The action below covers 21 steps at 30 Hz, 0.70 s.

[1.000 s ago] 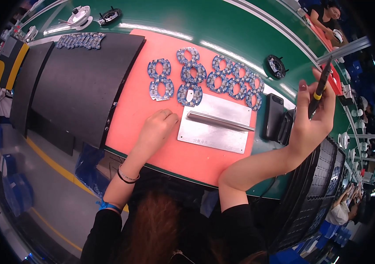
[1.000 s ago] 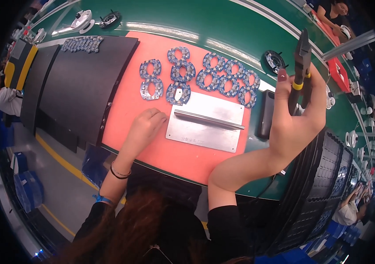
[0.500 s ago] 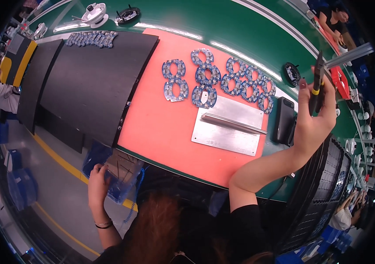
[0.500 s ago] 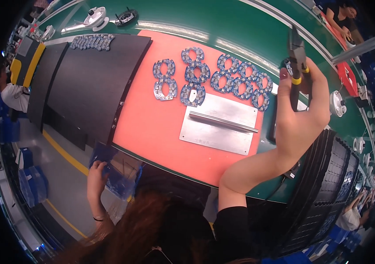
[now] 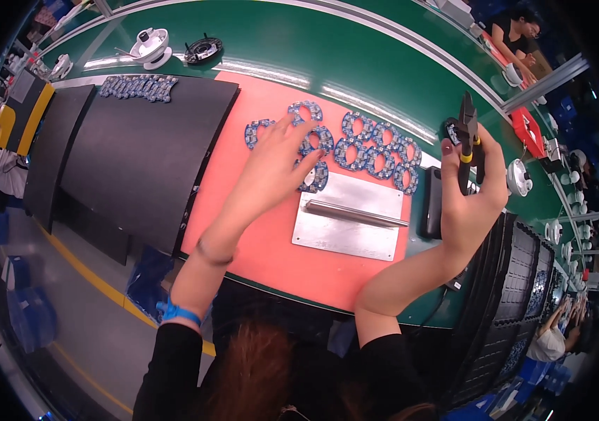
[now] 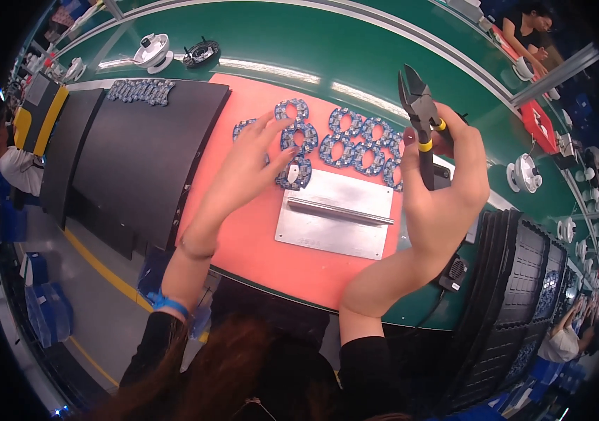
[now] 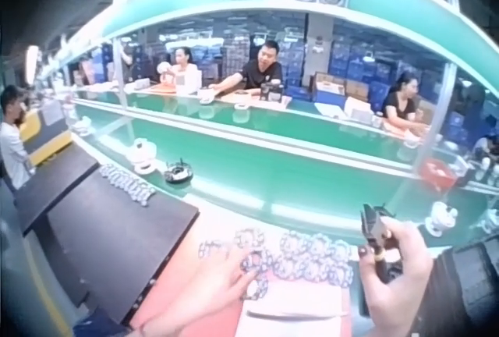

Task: The recorder is assembling electronic circuit boards into lighting components using pliers on an industrial assembly line.

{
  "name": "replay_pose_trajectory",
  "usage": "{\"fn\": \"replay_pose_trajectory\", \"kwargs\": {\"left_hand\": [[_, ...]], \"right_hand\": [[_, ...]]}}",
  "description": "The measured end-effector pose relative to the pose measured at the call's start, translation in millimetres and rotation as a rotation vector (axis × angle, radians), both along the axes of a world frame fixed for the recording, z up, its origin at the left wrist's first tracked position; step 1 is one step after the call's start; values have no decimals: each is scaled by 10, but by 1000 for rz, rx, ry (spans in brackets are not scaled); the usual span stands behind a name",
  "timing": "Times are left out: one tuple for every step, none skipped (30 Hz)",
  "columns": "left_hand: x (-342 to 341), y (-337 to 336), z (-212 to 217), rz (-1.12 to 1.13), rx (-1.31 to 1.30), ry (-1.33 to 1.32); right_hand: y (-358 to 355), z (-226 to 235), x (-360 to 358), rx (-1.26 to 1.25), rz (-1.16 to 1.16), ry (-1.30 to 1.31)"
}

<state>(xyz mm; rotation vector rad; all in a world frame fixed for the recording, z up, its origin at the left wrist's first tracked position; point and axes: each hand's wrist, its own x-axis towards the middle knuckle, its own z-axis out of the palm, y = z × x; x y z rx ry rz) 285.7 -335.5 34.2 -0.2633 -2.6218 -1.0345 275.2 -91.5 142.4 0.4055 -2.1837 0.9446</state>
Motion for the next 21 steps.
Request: {"fn": "replay_pose_trajectory", "kwargs": {"left_hand": [[-216,108,-191,45,-103,-2],[-379,212,-321,35,-97,3],[-491,169,-439,124,-212,-15],[-592,232,-499,184,-303,-21],[-642,272,-566,192,-331,-78],[-668,345,-604,181,-328,-69],[-681,404,-644,190,-325,-65],[-693,451,-686,201,-322,-61],[-680,478,-683,200,-326,-58],[-665,503,-683,241,-350,-76],[-654,522,-685,282,-373,-94],[-652,529,-675,284,-374,-91],[-649,530,-671,281,-340,-87],[-653,524,-674,279,-305,-84],[-676,481,-698,285,-306,-84],[-736,434,-749,252,-196,-26],[-791,377,-801,219,-87,32],[-845,343,-815,218,-83,32],[-894,301,-828,204,-15,12],[-937,259,-839,190,52,-7],[-967,185,-860,197,48,-9]], "right_hand": [[24,2,-5,-36,16,2],[62,0,-15,-71,29,6],[6,-92,-76,-93,51,4],[29,-116,-97,-116,45,-23],[52,-127,-120,-140,43,-49],[105,-118,-119,-137,31,-42],[152,-111,-115,-126,3,-40],[193,-100,-122,-115,-23,-39],[226,-100,-142,-124,-20,-37],[249,-120,-159,-127,-20,-36],[268,-156,-171,-161,-20,-45],[282,-172,-185,-194,-18,-52],[298,-180,-194,-195,-16,-50],[314,-190,-200,-208,-22,-44],[312,-189,-191,-222,-24,-39],[329,-189,-186,-221,-17,-41],[351,-190,-184,-212,-35,-30],[380,-181,-183,-200,-60,-15],[395,-176,-182,-196,-60,-14],[408,-172,-180,-227,-55,-28],[399,-193,-190,-264,-45,-47]]}}
